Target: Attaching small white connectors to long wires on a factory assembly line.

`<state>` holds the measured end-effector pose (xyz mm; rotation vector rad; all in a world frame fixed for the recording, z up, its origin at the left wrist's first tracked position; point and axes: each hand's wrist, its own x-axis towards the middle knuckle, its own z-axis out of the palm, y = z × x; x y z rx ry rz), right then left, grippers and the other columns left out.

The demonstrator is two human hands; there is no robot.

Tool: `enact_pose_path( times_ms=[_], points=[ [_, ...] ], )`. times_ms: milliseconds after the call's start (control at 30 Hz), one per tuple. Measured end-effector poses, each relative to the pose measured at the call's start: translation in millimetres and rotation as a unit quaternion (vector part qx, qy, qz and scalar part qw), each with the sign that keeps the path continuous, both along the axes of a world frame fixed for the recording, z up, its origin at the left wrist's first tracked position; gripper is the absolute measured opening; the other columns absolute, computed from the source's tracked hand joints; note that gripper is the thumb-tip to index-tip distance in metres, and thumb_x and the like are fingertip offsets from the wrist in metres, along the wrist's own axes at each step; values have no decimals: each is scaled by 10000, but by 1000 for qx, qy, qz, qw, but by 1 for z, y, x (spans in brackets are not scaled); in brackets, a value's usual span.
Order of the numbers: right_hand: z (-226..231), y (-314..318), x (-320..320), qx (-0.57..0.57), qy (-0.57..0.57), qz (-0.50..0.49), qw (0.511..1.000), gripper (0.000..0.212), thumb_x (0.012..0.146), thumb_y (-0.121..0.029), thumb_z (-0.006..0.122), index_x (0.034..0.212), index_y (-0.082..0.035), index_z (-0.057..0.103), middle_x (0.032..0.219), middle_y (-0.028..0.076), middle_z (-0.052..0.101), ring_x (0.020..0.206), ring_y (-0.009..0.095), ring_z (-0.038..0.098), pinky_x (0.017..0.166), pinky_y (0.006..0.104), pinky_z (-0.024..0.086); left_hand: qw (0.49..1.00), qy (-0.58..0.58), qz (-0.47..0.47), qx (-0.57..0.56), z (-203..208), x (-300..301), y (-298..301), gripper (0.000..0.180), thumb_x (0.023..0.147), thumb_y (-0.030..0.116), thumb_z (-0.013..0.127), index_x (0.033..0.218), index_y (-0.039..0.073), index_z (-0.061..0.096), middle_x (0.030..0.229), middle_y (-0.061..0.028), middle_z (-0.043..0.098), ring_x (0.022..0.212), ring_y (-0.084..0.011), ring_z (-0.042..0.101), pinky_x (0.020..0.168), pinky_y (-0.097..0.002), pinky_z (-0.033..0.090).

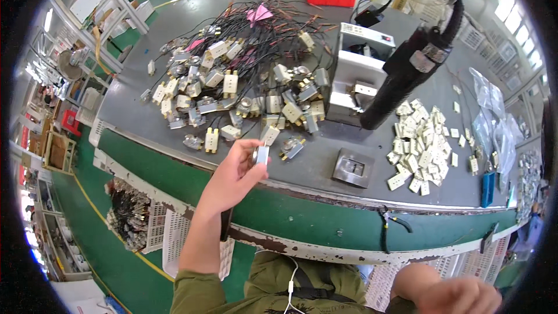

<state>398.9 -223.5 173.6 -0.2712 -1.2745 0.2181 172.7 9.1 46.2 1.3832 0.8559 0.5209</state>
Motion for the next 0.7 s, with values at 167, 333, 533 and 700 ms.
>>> enact_pose_path(
  times_ms=[167, 333, 533, 700],
  points=[
    [-74, 59, 1, -595, -92, 75, 795, 539, 924, -160, 601, 1413, -36, 410, 1264, 157, 561, 1040, 259, 606, 924, 394, 486, 958, 163, -109, 209, 34, 12, -66, 524, 829, 154, 716, 1270, 29, 462, 963, -128, 641, 829, -185, 637, 768, -326, 518],
    [-148, 60, -20, -624, 41, 281, 728, 595, 1002, -145, 495, 1510, -79, 191, 1316, 159, 513, 1135, 231, 573, 883, 369, 528, 945, 103, -204, 232, 28, 22, -65, 665, 831, 113, 712, 1415, 34, 404, 986, -147, 663, 854, -206, 662, 777, -333, 528],
    [-131, 9, 3, -693, 50, 245, 676, 558, 973, -73, 538, 1456, -42, 260, 1112, 178, 622, 1020, 220, 637, 868, 362, 532, 980, 69, -182, -52, 15, 5, 4, 511, 985, 238, 548, 1429, 36, 395, 1176, -195, 625, 947, -235, 670, 786, -332, 555],
    [-118, -32, 20, -700, -71, 113, 702, 571, 901, -84, 650, 1402, -23, 383, 1130, 141, 638, 1042, 212, 641, 928, 373, 503, 981, -109, -18, -159, -28, 38, 14, 521, 1027, 290, 448, 1458, 32, 313, 1309, -237, 536, 1014, -270, 650, 789, -357, 555]
  ],
)
